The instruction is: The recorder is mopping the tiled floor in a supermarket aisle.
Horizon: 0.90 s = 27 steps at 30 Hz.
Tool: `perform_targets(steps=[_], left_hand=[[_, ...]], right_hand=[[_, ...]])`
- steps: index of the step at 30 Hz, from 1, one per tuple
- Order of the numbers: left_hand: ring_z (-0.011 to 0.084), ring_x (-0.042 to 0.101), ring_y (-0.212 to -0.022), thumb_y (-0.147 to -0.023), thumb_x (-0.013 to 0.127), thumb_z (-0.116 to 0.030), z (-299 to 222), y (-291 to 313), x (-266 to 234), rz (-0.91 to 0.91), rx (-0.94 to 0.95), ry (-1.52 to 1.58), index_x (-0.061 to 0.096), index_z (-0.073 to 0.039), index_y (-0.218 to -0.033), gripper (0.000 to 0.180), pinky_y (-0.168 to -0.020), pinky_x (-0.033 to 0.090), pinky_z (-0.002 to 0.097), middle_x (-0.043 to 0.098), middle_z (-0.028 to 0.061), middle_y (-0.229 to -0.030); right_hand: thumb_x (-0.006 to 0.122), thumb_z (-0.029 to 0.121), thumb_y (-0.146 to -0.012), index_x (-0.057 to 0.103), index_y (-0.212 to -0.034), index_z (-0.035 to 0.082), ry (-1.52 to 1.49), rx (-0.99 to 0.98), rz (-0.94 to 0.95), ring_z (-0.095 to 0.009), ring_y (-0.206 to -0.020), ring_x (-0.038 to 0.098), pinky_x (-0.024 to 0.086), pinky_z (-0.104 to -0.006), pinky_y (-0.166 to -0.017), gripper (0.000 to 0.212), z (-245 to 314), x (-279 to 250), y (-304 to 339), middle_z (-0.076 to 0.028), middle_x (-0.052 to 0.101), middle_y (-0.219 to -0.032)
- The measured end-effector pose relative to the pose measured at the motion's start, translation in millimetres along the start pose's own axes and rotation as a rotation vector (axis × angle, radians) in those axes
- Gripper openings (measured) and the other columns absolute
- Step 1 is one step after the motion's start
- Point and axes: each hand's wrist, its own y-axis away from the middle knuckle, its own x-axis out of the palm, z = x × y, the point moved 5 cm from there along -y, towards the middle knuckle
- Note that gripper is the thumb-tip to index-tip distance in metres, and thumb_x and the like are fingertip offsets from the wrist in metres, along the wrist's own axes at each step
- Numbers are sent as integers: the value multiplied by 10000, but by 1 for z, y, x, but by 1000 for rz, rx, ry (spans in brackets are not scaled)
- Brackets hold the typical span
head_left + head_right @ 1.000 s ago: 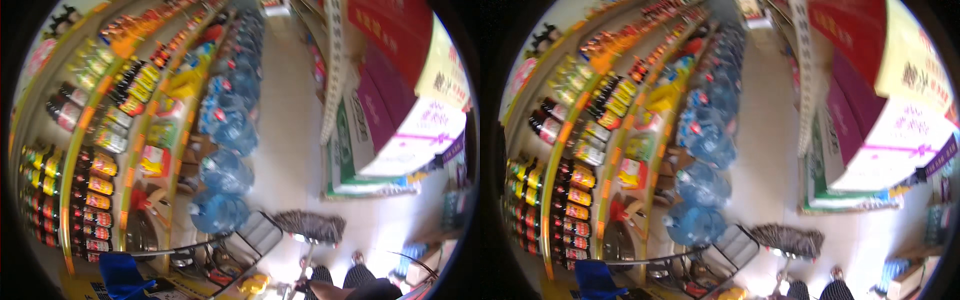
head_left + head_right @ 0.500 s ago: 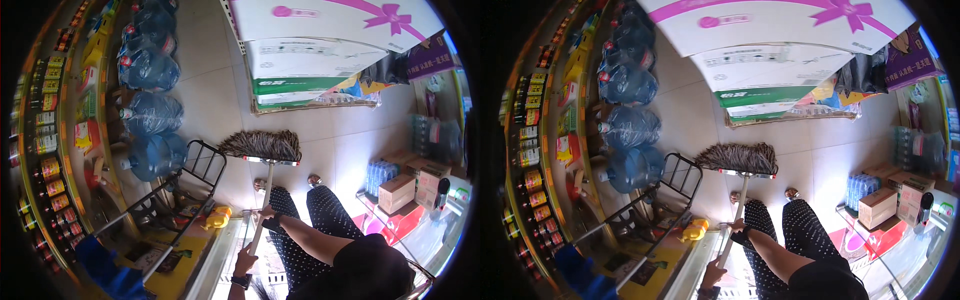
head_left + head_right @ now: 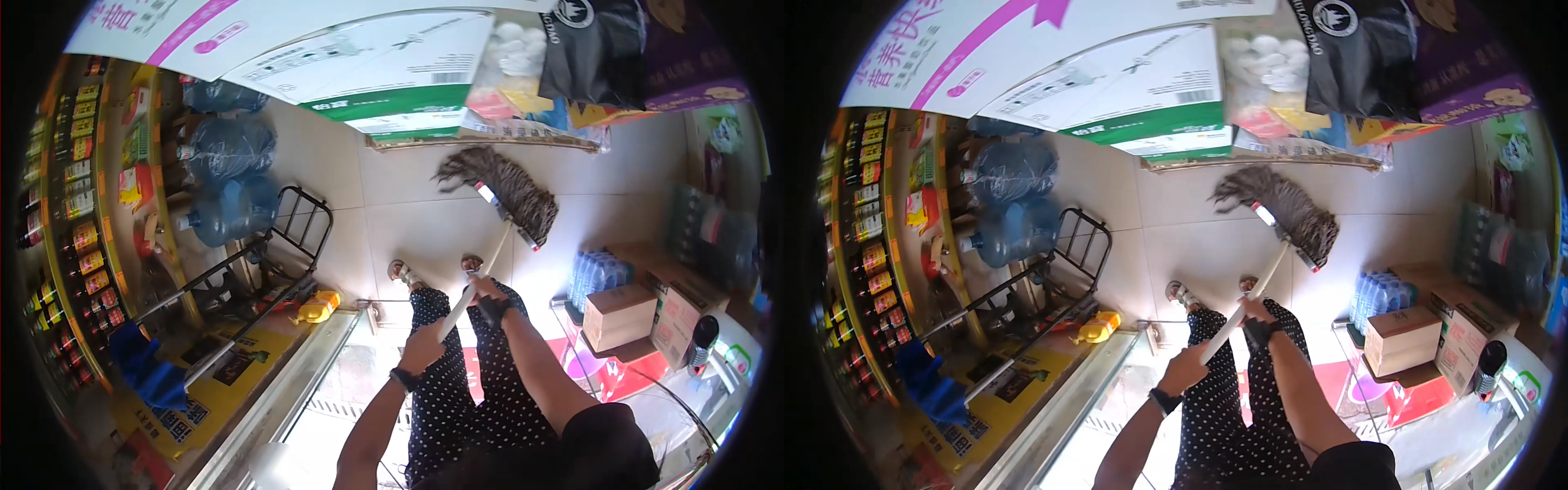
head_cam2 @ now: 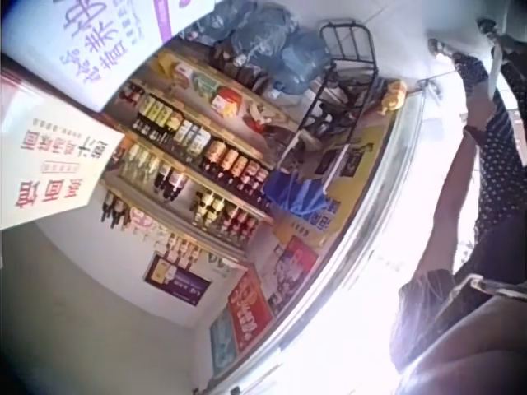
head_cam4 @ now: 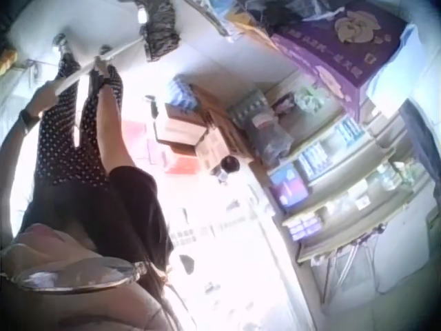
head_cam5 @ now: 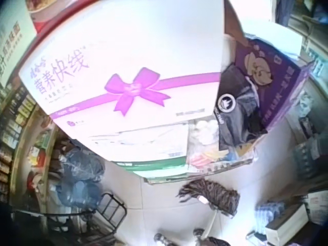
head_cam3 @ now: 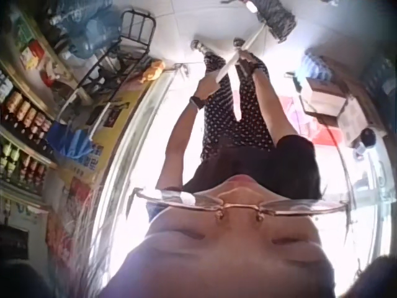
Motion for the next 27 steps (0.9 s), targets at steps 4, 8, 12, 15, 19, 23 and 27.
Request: perform_targets(steps=[4, 8, 12, 15, 19, 23, 27], left_hand=[[325, 587, -748, -650, 557, -107, -111, -59, 48, 16, 126, 11, 474, -121, -1155, 512, -680, 474, 412, 597, 150, -854], [317, 595, -720, -688, 514, -101, -175, -100, 130, 36, 275, 137, 440, -84, -1173, 491, -623, 482, 413, 594, 165, -809], [324, 593, -599, -749, 499, -154, -132, -86, 138, 9, 125, 111, 375, -63, -1209, 485, -533, 490, 424, 586, 165, -695], [290, 599, -575, -761, 510, -169, -129, -94, 118, 5, 213, 144, 381, -63, -1228, 496, -480, 491, 383, 590, 135, -698], [278, 600, -556, -764, 578, -279, -33, -79, 53, -208, 85, -11, 429, -161, -1148, 428, -474, 487, 381, 585, 108, -626], [234, 594, -543, -759, 598, -284, 44, -50, -5, -250, -23, -133, 462, -183, -1177, 451, -488, 482, 340, 594, 77, -643], [266, 601, -592, -727, 627, -274, 134, -13, -67, -352, -99, -56, 513, -194, -1095, 393, -525, 472, 373, 609, 90, -663]], right_hand=[[449, 351, -816, 512, -963, 100, 205, -85, -18, -152, -428, 479, 424, -271, -379, 298, 24, -173, -53, -51, 495, -576], [392, 427, -826, 548, -845, 76, 380, -240, -254, -182, -507, 514, 442, -303, -504, 384, 54, -338, -57, -70, 531, -607], [403, 433, -804, 513, -826, -26, 590, -90, -178, -233, -502, 529, 446, -374, -475, 473, 56, -278, -56, -138, 546, -625], [428, 413, -787, 518, -708, -26, 713, -87, -292, -232, -429, 516, 438, -366, -397, 455, 86, -303, -60, -122, 531, -546], [400, 380, -805, 533, -696, -82, 599, -160, -151, -263, -496, 582, 483, -363, -425, 493, 70, -117, -61, -150, 558, -562], [484, 280, -778, 531, -659, -35, 466, -248, 50, -256, -486, 583, 452, -304, -408, 340, 58, 13, -56, -151, 574, -580], [735, 122, -450, 519, -696, 15, 686, -706, 261, -311, -547, 573, 438, -352, -491, 344, 20, 116, -97, -139, 540, -560]])
